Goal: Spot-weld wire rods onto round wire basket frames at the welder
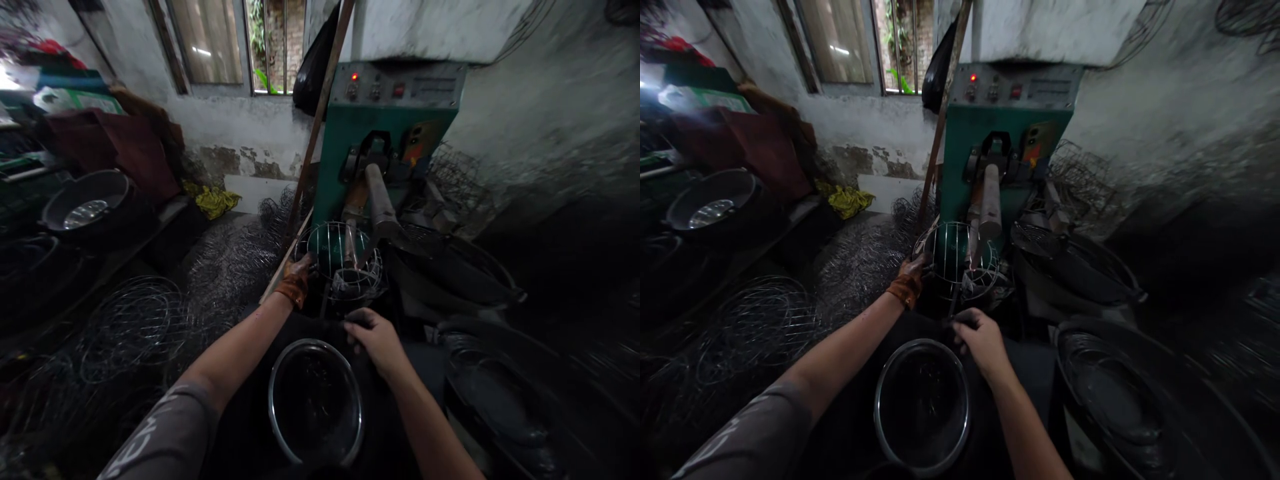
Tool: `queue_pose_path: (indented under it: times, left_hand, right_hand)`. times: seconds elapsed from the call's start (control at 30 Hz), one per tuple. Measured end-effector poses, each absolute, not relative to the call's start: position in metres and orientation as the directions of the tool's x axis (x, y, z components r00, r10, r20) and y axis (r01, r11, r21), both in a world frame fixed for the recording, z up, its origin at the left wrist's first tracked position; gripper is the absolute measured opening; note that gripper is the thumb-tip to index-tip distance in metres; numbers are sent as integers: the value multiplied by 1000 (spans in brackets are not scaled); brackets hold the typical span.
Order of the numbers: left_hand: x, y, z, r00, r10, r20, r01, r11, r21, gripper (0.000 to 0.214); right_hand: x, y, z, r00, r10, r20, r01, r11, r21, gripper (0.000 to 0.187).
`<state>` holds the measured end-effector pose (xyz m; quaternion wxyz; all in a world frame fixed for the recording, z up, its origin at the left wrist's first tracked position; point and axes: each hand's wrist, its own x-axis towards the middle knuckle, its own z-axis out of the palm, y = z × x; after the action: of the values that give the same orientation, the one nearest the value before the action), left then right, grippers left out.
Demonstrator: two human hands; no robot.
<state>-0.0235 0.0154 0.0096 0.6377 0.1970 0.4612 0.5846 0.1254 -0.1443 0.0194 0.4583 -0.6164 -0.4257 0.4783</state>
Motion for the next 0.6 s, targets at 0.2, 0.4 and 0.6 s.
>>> queue_pose_path:
  times: [0.2, 0.4, 0.6]
  left_hand:
    - [-19, 4, 17, -98, 921, -376, -527, 273, 805, 43]
    - [-19, 3, 21, -116, 924, -365, -527, 254, 811, 27]
    - [-19, -4, 25, -53, 946, -319, -545, 240, 804, 35]
  right_hand:
    - [122, -109, 18, 452, 891, -44, -121, 12, -993, 52]
    - [119, -103, 4, 451, 892, 32, 203, -68, -977, 50]
    - [122, -100, 11, 450, 893, -23, 321, -185, -929, 23]
